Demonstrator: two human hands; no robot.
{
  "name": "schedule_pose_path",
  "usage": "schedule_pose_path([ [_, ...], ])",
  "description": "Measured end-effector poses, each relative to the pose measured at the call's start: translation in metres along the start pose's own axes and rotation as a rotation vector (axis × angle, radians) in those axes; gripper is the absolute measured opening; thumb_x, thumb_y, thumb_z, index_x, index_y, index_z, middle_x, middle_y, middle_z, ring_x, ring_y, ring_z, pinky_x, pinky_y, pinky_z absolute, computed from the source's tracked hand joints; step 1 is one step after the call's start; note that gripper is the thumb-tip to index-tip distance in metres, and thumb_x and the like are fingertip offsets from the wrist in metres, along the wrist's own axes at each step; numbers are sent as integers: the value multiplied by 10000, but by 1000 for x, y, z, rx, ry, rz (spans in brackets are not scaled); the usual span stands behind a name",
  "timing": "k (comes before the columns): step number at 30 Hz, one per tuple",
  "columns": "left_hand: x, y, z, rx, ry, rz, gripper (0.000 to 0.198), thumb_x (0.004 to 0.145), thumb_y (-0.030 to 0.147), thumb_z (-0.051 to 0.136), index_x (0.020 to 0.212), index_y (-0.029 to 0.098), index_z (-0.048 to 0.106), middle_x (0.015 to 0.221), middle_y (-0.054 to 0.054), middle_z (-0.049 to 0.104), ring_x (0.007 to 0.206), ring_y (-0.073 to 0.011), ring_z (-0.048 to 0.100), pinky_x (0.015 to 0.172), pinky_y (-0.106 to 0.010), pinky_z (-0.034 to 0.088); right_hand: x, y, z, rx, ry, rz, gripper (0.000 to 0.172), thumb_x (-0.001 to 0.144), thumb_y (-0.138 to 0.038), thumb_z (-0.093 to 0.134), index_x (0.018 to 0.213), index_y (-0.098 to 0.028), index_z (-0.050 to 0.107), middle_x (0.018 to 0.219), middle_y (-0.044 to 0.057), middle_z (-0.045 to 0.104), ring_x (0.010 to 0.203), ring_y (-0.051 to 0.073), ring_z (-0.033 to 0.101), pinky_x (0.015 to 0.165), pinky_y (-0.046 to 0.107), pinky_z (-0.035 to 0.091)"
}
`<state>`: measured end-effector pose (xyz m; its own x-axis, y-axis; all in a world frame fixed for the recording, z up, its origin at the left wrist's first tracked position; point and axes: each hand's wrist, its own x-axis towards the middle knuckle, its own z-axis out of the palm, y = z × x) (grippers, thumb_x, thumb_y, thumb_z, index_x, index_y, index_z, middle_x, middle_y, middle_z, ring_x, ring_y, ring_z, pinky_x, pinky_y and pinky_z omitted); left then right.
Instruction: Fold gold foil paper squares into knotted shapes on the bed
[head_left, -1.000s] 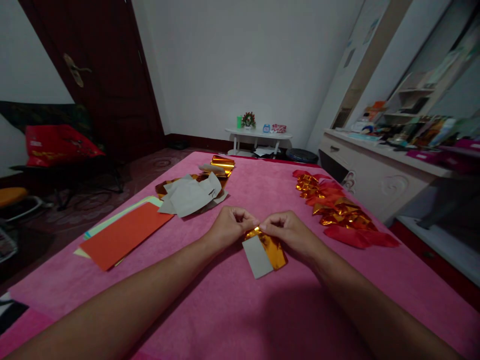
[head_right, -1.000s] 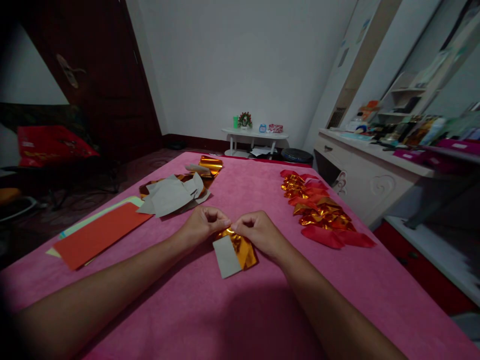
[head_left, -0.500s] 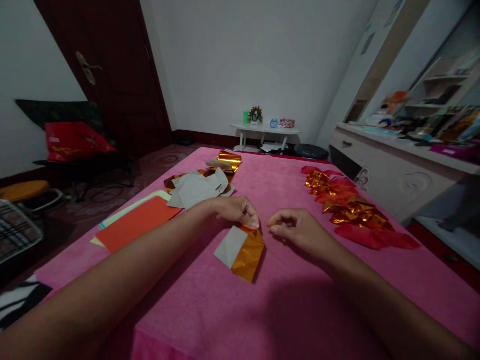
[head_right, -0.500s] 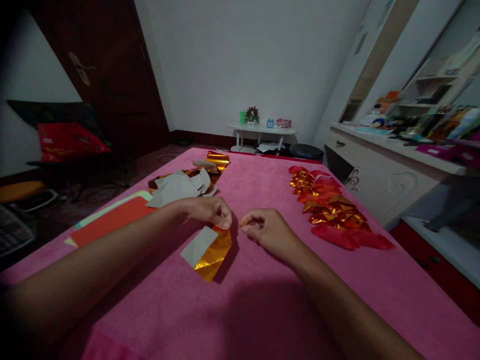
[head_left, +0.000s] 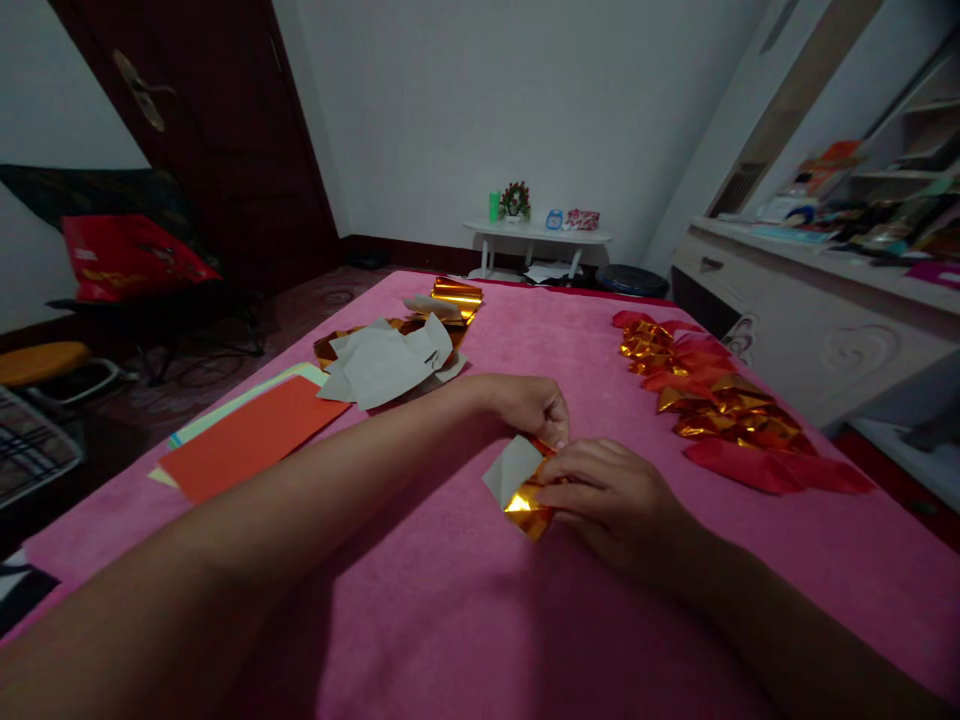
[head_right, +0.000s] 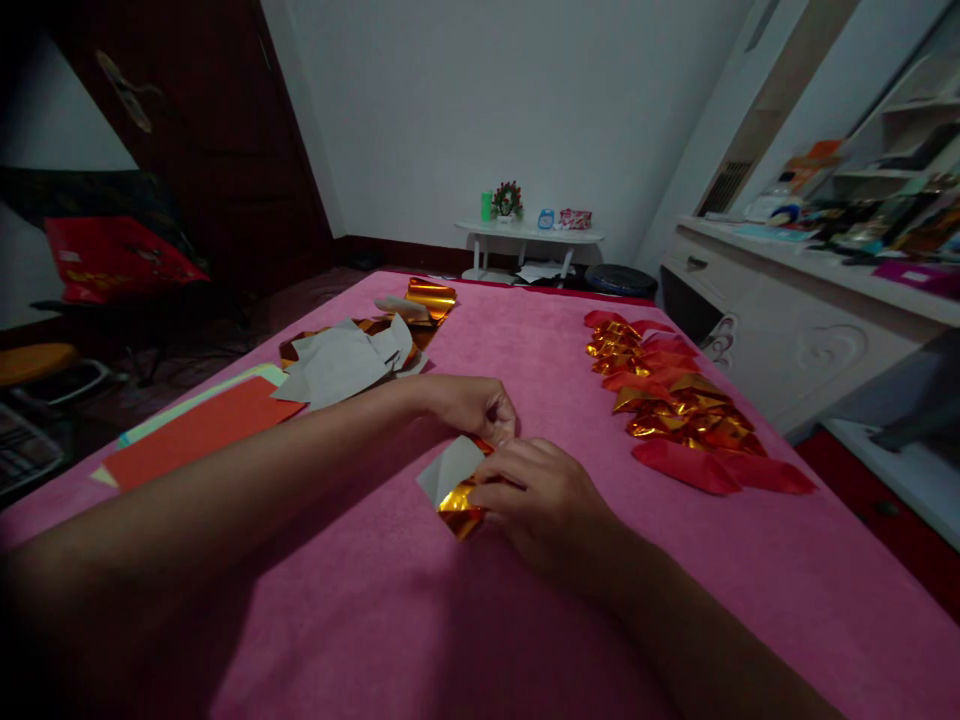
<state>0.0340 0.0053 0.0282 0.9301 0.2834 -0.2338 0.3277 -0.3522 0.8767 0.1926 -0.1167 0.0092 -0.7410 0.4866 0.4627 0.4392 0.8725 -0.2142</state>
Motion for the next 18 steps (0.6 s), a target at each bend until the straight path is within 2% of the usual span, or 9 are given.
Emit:
schedule_pose_path([
  [2,-3,-2,6,101,96,29,51,718,127,634,735,101,675,632,-1,610,571,-80,518,572,-192,416,-2,1,2,27,-30,28,182,865,-167,513,968,-237,646,977,32,653,860,148,569,762,313,403],
  [4,-9,-2,14,264,232,92,117,693,95,639,802,106,678,685,-15,618,621,-94,535,599,-202,420,-3,0,4,70,-45,66,198,872,-156,496,964,-239,651,984,31,647,862,143,567,772,309,404],
  [5,-14,-2,19,364,328,152,157,668,81,653,819,114,681,722,-24,624,667,-107,547,630,-211,425,-3,-1,4,100,-49,87,201,876,-158,492,966,-238,653,984,33,644,864,142,567,775,305,407],
  [7,-27,-2,31,499,435,267,179,677,67,634,833,139,684,833,-48,639,800,-138,569,721,-233,435,-2,-4,5,176,-46,136,191,879,-176,498,966,-235,658,971,38,637,872,143,564,774,295,417],
  [9,-43,-2,43,532,452,310,161,709,69,606,823,152,684,836,-51,640,817,-143,576,746,-241,438,0,-7,5,265,-31,197,168,877,-197,514,937,-230,668,923,39,630,864,145,561,762,285,425],
  [12,-70,-3,60,535,464,281,122,791,143,572,843,162,681,813,-51,639,784,-140,583,748,-253,444,4,-11,7,370,4,324,162,866,-200,528,797,-204,675,810,33,606,784,139,555,701,272,430],
  [18,-107,-4,85,623,540,262,183,867,195,500,953,195,661,956,-63,647,920,-163,575,870,-328,418,12,-17,11,436,10,535,153,794,-125,549,685,-176,644,765,25,590,679,119,538,572,239,397],
])
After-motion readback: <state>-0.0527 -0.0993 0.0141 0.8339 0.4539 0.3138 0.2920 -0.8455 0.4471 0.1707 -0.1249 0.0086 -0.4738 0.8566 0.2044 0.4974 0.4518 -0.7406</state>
